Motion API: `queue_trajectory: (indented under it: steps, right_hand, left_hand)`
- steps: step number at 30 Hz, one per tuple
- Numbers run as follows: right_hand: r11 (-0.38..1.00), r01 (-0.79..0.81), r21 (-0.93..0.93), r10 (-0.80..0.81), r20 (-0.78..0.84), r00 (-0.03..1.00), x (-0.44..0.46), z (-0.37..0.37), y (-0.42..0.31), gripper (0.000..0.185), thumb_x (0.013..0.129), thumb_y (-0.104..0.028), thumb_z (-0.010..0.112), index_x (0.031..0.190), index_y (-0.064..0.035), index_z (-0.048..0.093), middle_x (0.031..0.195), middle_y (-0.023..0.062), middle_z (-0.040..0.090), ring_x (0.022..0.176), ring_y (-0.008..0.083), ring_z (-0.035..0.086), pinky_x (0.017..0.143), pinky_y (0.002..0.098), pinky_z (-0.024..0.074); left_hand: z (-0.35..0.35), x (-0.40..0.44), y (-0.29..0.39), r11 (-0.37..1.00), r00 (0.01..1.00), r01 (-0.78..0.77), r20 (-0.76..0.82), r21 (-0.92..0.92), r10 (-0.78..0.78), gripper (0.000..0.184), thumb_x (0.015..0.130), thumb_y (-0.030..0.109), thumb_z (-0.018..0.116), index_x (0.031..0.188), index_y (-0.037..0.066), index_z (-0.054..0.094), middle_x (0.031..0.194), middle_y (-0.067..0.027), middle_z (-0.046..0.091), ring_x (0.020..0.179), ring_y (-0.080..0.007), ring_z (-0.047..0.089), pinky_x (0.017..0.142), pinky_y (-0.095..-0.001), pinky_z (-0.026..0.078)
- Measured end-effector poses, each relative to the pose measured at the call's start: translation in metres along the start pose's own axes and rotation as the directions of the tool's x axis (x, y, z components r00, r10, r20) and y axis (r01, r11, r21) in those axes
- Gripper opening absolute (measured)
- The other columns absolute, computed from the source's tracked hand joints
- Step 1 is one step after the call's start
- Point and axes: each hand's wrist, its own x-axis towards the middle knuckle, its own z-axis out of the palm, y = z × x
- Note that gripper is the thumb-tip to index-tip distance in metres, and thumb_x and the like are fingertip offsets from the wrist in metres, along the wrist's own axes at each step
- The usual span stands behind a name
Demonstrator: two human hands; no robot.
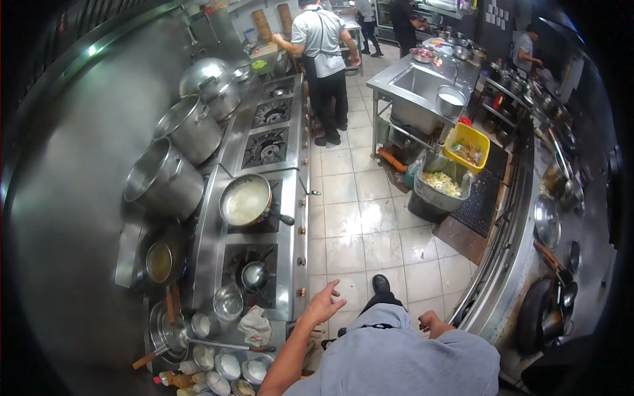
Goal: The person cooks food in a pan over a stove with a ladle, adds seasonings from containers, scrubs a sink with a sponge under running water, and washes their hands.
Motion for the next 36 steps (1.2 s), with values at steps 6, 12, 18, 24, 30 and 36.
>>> queue_trajectory:
  steps: [6, 12, 18, 24, 30, 36]
  right_hand:
    - [0.985, 0.163, 0.052, -0.163, 0.001, 0.987, 0.069, -0.063, -0.048, 0.023, 0.086, -0.007, 0.070, 0.108, -0.0002, 0.069, 0.108, 0.0153, 0.072, 0.082, 0.0232, 0.073, 0.060, 0.0388, 0.0617]
    - [0.731, 0.110, 0.674, 0.004, -0.165, 0.986, 0.046, -0.158, -0.160, 0.015, 0.091, -0.010, 0.058, 0.095, 0.0030, 0.063, 0.084, 0.0191, 0.068, 0.069, 0.0288, 0.071, 0.051, 0.0409, 0.0571]
    - [0.845, 0.237, 0.479, -0.151, -0.210, 0.966, 0.072, -0.255, -0.269, 0.021, 0.093, -0.015, 0.057, 0.107, -0.0007, 0.062, 0.086, 0.0155, 0.070, 0.068, 0.0233, 0.070, 0.054, 0.0389, 0.0578]
    - [0.655, 0.383, 0.651, -0.188, -0.350, 0.918, 0.076, -0.309, -0.364, 0.016, 0.090, -0.015, 0.059, 0.092, -0.0005, 0.065, 0.074, 0.0106, 0.067, 0.059, 0.0202, 0.067, 0.047, 0.0333, 0.0532]
    - [0.792, 0.309, 0.527, -0.155, -0.317, 0.936, 0.092, -0.334, -0.380, 0.020, 0.091, -0.018, 0.061, 0.102, -0.0018, 0.065, 0.085, 0.0122, 0.070, 0.069, 0.0214, 0.070, 0.055, 0.0350, 0.0571]
    - [0.924, 0.203, 0.323, 0.022, -0.577, 0.817, 0.086, -0.400, -0.345, 0.025, 0.088, -0.020, 0.066, 0.100, 0.0006, 0.072, 0.084, 0.0146, 0.073, 0.072, 0.0235, 0.071, 0.061, 0.0398, 0.0577]
  left_hand:
    - [0.011, 0.136, 0.001, 0.992, 0.993, -0.019, 0.117, 0.125, 0.004, 0.063, 0.090, 0.037, 0.071, 0.141, 0.006, 0.052, 0.112, -0.0193, 0.071, 0.093, -0.0320, 0.070, 0.085, -0.0434, 0.055]
    - [0.027, 0.246, -0.084, 0.930, 0.921, 0.231, 0.245, 0.286, -0.304, 0.062, 0.087, 0.040, 0.073, 0.136, 0.005, 0.057, 0.114, -0.0196, 0.072, 0.105, -0.0336, 0.069, 0.090, -0.0446, 0.054]
    - [0.008, 0.301, -0.114, 0.890, 0.892, 0.452, 0.036, -0.059, -0.450, 0.061, 0.079, 0.034, 0.082, 0.128, 0.004, 0.063, 0.089, -0.0141, 0.076, 0.086, -0.0264, 0.073, 0.081, -0.0398, 0.056]
    - [-0.026, 0.380, -0.109, 0.862, 0.871, 0.491, -0.065, 0.126, -0.487, 0.064, 0.078, 0.027, 0.084, 0.130, -0.001, 0.059, 0.076, -0.0126, 0.072, 0.068, -0.0195, 0.071, 0.063, -0.0337, 0.056]
    - [-0.070, 0.514, -0.106, 0.863, 0.864, 0.501, 0.101, -0.067, -0.493, 0.065, 0.081, 0.032, 0.083, 0.129, -0.003, 0.057, 0.076, -0.0126, 0.071, 0.066, -0.0181, 0.070, 0.057, -0.0318, 0.055]
    - [-0.096, 0.702, -0.124, 0.943, 0.958, 0.204, 0.145, 0.264, -0.248, 0.063, 0.083, 0.044, 0.076, 0.126, 0.001, 0.062, 0.109, -0.0231, 0.072, 0.100, -0.0332, 0.071, 0.091, -0.0409, 0.055]
